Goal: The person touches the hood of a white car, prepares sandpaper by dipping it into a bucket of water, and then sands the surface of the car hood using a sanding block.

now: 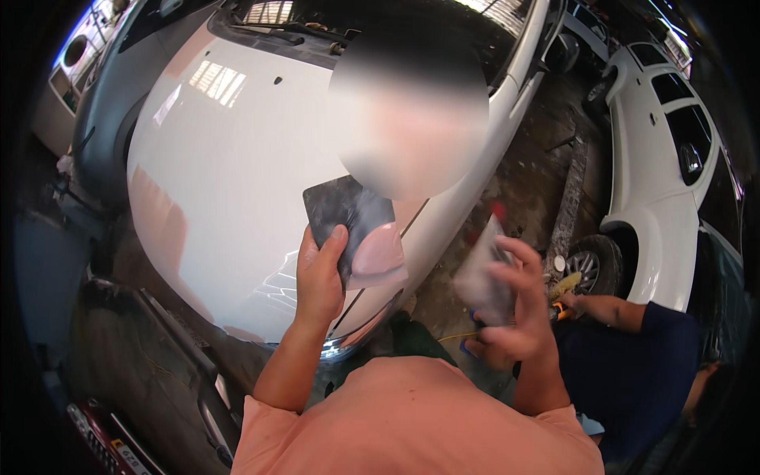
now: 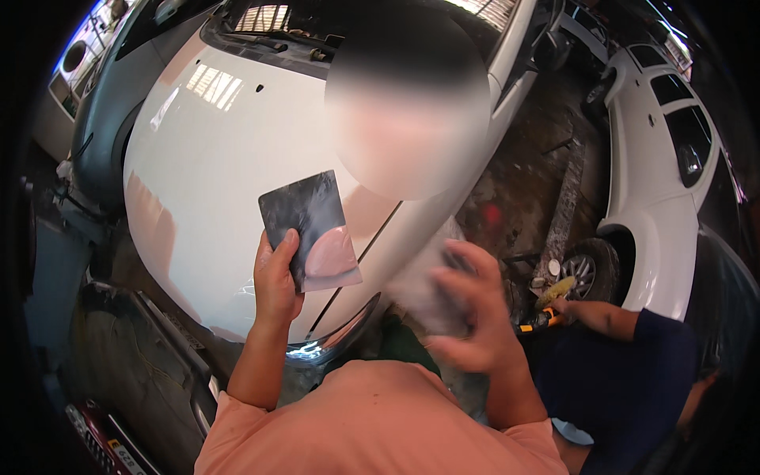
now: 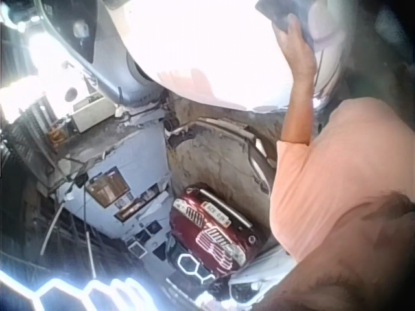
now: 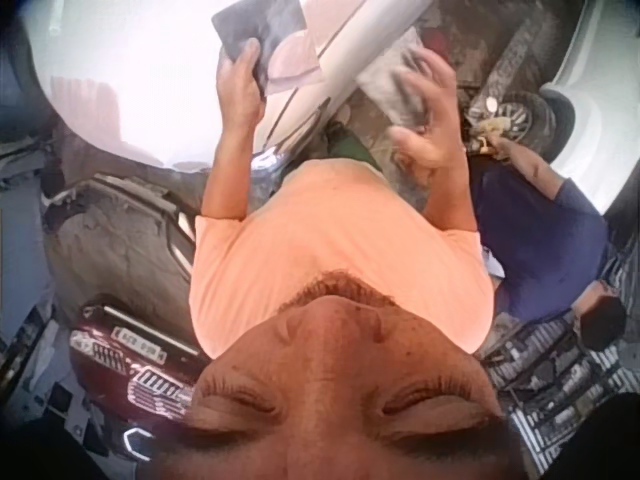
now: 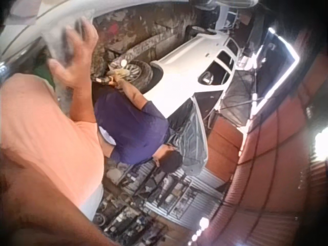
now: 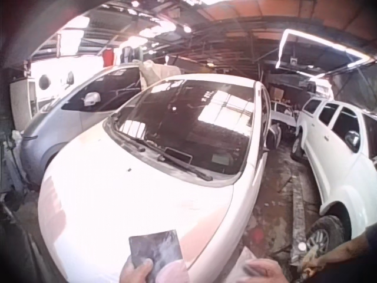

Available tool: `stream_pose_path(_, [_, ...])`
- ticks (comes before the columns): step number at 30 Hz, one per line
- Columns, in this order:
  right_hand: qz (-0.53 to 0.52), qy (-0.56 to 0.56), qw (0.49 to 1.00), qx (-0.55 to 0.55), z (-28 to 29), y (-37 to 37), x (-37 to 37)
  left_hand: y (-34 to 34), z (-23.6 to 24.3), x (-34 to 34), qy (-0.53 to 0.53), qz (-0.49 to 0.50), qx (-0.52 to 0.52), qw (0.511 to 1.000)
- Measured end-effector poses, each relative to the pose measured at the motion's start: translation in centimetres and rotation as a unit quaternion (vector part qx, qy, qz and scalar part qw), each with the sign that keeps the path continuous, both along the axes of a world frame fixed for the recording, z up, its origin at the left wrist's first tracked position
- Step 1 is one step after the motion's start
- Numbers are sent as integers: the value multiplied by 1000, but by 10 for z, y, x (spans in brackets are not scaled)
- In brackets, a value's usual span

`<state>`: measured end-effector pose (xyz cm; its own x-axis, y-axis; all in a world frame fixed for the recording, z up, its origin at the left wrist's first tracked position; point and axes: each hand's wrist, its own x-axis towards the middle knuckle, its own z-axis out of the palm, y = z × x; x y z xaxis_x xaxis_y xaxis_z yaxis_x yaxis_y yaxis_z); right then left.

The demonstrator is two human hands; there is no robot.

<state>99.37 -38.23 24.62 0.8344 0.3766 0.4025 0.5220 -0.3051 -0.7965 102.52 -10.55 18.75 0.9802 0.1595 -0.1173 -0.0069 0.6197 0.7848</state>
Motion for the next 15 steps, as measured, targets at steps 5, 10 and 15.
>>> stream_pose_path(5, [26,-214,921,-324,16,20,54,-25,10,25,-36,60,50,996])
stream_pose_path(10, [74,-223,907,-351,13,2,99,-51,16,48,-40,62,51,996])
stream_pose_path(15, [168,-25,962,-216,-15,-35,130,-57,9,82,-67,238,58,967])
